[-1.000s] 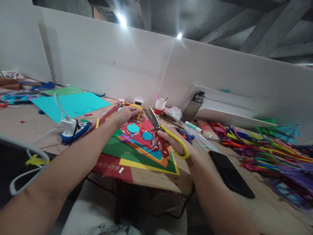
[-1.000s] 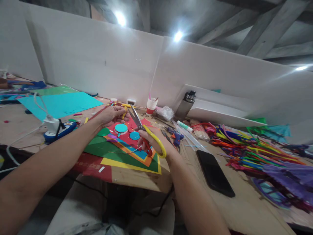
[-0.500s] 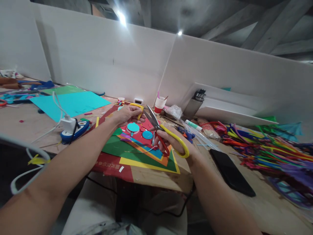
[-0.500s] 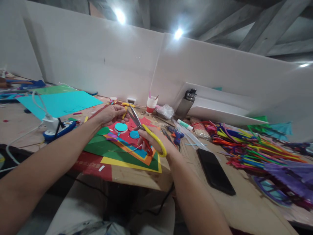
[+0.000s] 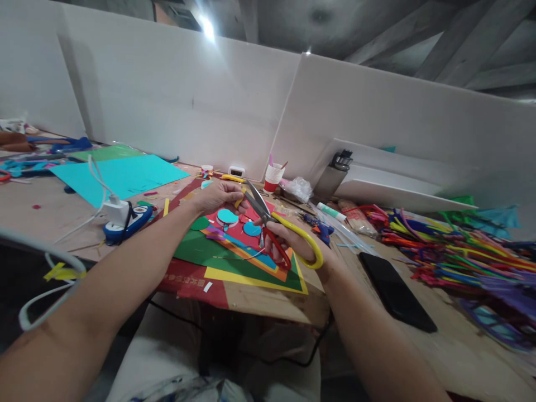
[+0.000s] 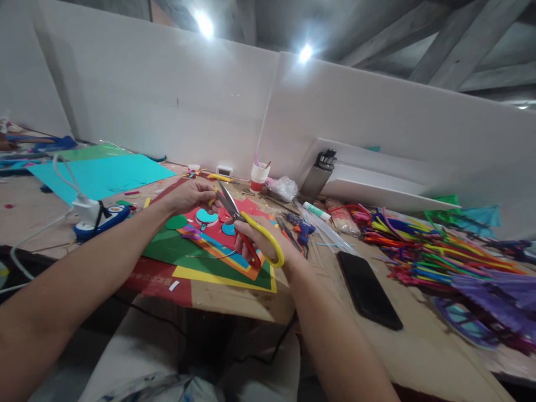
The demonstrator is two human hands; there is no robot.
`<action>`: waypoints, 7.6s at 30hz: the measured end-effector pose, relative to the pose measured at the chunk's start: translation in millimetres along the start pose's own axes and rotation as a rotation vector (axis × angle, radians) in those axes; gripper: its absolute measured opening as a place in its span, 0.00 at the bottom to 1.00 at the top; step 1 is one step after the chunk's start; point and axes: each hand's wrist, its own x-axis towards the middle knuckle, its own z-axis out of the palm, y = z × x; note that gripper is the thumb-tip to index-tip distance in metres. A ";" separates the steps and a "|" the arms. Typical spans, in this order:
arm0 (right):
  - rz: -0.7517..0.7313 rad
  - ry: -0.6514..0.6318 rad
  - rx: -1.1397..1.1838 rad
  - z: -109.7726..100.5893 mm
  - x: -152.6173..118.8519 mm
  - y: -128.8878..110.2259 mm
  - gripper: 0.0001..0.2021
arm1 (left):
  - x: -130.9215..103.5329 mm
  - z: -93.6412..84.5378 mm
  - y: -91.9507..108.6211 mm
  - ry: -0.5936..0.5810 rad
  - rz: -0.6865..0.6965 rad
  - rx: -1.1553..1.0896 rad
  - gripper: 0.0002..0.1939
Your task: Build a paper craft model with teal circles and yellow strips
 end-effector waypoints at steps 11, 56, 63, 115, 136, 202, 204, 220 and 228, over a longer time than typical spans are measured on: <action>-0.019 0.023 0.060 5.3 -1.5 -1.2 0.23 | 1.1 -3.7 -3.2 -0.032 0.024 0.083 0.09; 0.061 0.458 -1.040 -20.9 19.5 35.5 0.13 | 10.7 -8.0 -3.9 0.360 0.016 -0.033 0.09; -0.230 -0.055 -0.934 22.6 16.0 13.7 0.05 | 12.1 -8.7 -5.1 0.374 0.026 -0.049 0.07; 0.028 0.424 -0.084 30.5 51.3 14.5 0.16 | 5.4 43.2 -17.0 0.314 -0.026 -0.238 0.11; -0.634 0.591 -0.844 27.0 48.7 18.6 0.16 | 7.0 51.7 -12.5 0.379 -0.227 -0.500 0.06; -0.133 0.638 0.232 13.0 52.5 24.8 0.19 | -1.2 56.8 -23.6 0.113 0.130 0.172 0.24; -0.130 0.640 0.227 12.7 52.7 25.2 0.19 | -1.6 56.8 -23.2 0.107 0.134 0.174 0.24; -0.109 0.650 0.122 18.2 50.5 21.3 0.21 | -5.9 61.9 -15.8 0.209 0.146 0.292 0.19; -0.187 0.632 0.148 21.7 51.0 17.2 0.22 | 4.3 56.8 -29.9 0.287 0.081 -0.171 0.14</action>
